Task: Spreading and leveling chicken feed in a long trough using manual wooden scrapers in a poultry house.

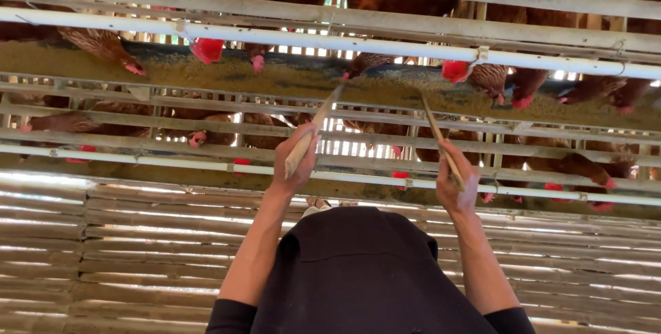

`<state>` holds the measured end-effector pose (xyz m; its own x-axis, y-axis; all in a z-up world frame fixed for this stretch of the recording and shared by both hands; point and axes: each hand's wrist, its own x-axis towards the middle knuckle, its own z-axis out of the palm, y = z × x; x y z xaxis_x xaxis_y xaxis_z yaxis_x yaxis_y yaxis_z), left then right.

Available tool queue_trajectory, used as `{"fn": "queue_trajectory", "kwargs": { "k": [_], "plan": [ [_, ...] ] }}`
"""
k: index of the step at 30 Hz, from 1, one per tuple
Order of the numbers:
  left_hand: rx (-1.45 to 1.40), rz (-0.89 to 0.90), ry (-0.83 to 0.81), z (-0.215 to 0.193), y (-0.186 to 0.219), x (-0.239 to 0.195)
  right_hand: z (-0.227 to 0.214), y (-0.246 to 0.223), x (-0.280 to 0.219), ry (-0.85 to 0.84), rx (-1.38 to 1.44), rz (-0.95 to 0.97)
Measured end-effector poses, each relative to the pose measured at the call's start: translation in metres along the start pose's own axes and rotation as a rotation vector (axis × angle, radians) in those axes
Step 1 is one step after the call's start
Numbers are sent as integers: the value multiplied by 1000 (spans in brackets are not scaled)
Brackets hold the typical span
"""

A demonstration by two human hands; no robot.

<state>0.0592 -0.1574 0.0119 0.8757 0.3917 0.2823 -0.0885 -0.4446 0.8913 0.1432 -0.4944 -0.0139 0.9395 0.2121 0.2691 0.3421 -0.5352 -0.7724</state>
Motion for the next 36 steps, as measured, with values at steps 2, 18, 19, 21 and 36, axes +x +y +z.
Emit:
{"fn": "queue_trajectory", "kwargs": {
  "k": [2, 18, 19, 21, 36],
  "plan": [
    [64, 19, 45, 6, -35, -9, 16, -1, 3, -12, 26, -25],
    [135, -104, 166, -11, -16, -29, 21, -57, 7, -155, 155, -65],
    [140, -109, 167, -5, -21, -31, 24, -61, 7, -160, 159, -63],
    [85, -98, 160, 8, -31, -30, 30, -70, 10, -179, 269, -71],
    [-6, 27, 169, -13, -49, -5, 14, -44, -7, -111, 264, 88]
  ]
}}
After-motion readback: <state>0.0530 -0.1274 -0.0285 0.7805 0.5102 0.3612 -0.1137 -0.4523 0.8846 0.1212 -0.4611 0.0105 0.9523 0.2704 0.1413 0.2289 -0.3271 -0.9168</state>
